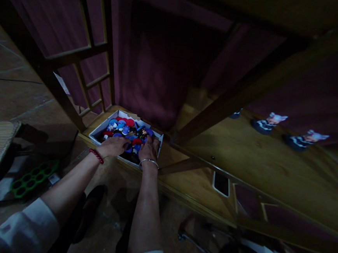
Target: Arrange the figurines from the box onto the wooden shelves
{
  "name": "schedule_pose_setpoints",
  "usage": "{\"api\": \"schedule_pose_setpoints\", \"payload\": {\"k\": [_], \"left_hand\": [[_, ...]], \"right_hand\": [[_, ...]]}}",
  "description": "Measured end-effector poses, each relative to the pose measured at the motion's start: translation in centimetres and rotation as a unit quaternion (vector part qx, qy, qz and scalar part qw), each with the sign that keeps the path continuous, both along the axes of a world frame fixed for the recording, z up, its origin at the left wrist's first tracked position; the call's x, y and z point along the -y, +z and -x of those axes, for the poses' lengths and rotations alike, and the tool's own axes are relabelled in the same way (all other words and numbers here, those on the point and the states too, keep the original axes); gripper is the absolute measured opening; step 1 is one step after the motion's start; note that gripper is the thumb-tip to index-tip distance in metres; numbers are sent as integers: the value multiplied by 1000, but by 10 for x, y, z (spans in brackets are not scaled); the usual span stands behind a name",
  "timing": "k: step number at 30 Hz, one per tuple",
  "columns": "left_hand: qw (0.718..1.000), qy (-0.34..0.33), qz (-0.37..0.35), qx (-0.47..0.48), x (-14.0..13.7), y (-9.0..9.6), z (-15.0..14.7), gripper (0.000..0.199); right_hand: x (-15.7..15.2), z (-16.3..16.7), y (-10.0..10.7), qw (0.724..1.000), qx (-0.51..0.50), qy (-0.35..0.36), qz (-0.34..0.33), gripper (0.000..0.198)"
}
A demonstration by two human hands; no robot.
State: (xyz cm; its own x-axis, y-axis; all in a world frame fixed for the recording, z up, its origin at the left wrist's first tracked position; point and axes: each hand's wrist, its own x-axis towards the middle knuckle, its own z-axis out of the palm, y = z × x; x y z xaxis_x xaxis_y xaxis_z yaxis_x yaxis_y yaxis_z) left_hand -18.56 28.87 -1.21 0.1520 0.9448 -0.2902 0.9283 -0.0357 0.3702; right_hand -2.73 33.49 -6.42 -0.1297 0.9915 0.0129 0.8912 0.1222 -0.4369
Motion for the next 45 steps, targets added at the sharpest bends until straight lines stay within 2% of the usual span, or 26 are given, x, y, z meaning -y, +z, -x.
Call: {"api": "schedule_pose_setpoints", "payload": {"k": [6,10,13,16,19,24,30,34,39,45], "left_hand": [[1000,1,-5,2,0,-1,0,34],[1000,-4,-9,4,-1,-2,0,33],[1000,-12,-14,2,-1,-4,1,34],[1000,-17,-20,-1,-1,-5,1,35],[1000,-18,-19,-3,-1,-4,0,37],[1000,-16,-14,-14,-1,-1,-1,38],[999,-25,-19,-12,-1,-1,0,39],[1000,-20,-17,-5,-1,0,0,39],[999,-14,-27,20,-3,-4,0,39],[996,31,-45,70,-7,-4,3,34]], "right_hand": [[1,-2,-3,998,-9,28,-57,39],[3,0,3,999,-10,35,-36,30],[6,5,12,1000,-15,12,-19,26],[11,9,23,999,-40,-14,-8,25],[14,9,29,997,-82,-7,-3,30],[13,4,30,991,-134,4,-14,33],[15,4,36,990,-141,25,13,34],[13,4,32,980,-199,22,4,34],[8,2,18,952,-306,10,12,25],[11,0,20,941,-333,64,16,16]]}}
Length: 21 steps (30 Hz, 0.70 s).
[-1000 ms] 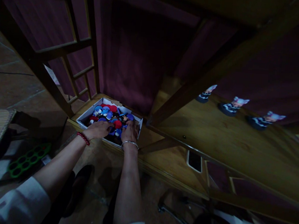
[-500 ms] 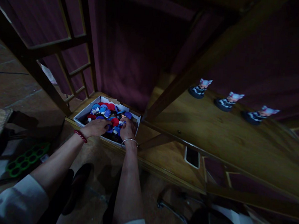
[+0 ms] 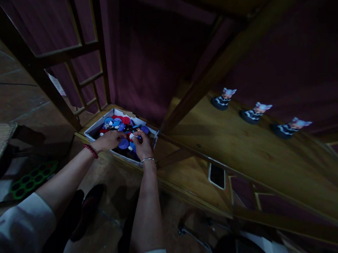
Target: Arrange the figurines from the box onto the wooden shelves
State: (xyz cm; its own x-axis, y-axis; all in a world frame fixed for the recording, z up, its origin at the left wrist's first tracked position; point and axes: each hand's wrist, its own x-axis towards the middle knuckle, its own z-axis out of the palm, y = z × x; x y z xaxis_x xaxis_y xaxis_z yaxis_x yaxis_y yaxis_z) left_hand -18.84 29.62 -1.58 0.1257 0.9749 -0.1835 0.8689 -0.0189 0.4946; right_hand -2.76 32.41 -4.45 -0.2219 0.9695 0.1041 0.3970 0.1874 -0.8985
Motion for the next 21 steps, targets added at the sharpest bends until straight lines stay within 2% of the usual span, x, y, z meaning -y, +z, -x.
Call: {"api": "schedule_pose_setpoints", "payload": {"k": [4,11,17,21], "left_hand": [[998,37,11,45,0,1,1,35],[986,59,44,148,-5,-10,3,33],[982,56,12,180,-7,-13,0,33],[967,75,11,243,-8,-13,-5,30]], "right_hand": [[2,-3,-1,1000,1,23,-12,19],[3,-6,-5,1000,15,7,3,20],[7,-6,1,1000,4,23,9,19],[7,-6,2,1000,-10,25,6,18]]}}
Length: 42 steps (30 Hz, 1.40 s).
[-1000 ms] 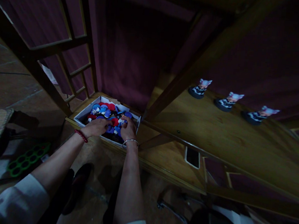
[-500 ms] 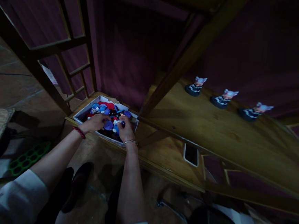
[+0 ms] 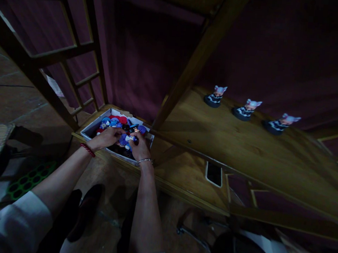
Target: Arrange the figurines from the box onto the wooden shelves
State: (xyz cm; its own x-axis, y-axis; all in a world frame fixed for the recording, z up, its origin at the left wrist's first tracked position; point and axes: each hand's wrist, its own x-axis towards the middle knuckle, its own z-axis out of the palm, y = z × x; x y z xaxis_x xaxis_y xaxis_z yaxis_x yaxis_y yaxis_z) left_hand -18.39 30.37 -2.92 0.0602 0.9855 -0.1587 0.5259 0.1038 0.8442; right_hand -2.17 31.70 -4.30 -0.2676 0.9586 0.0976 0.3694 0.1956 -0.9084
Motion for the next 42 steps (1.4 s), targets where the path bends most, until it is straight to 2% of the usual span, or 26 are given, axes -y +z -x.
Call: {"api": "schedule_pose_setpoints", "payload": {"k": [6,10,16,21,29,42], "left_hand": [[979,54,76,184,4,13,-10,18],[962,75,107,240,6,18,-12,13],[950,98,121,272,8,24,-12,12],[933,119,118,319,9,30,-12,14],[901,86,119,409,11,32,-9,15],[903,107,111,401,10,32,-9,13]], "right_hand": [[-1,-2,-2,1000,-1,-5,-13,21],[-1,-4,-2,1000,-3,8,-27,23],[1,-4,4,999,-27,12,-18,23],[4,-2,10,996,-84,-3,6,23],[8,-2,20,991,-125,-17,34,24],[8,-2,17,988,-151,1,43,24]]}}
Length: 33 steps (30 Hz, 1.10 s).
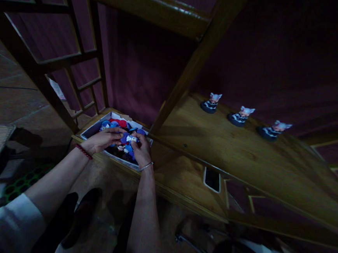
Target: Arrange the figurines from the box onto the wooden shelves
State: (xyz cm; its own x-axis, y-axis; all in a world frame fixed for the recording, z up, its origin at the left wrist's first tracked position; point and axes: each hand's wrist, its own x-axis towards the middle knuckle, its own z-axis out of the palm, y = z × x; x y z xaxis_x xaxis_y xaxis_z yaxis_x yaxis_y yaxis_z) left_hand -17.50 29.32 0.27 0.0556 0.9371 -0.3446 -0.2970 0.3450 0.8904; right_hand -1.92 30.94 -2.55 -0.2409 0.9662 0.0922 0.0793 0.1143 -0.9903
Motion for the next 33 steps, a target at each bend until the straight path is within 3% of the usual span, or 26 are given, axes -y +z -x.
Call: {"api": "schedule_pose_setpoints", "payload": {"k": [9,33], "left_hand": [[999,15,17,-24,1,2,0,15],[1000,22,13,12,2,3,-4,10]], "right_hand": [[0,3,-2,1000,3,10,20,25],[-1,6,-2,999,29,-8,-28,27]]}}
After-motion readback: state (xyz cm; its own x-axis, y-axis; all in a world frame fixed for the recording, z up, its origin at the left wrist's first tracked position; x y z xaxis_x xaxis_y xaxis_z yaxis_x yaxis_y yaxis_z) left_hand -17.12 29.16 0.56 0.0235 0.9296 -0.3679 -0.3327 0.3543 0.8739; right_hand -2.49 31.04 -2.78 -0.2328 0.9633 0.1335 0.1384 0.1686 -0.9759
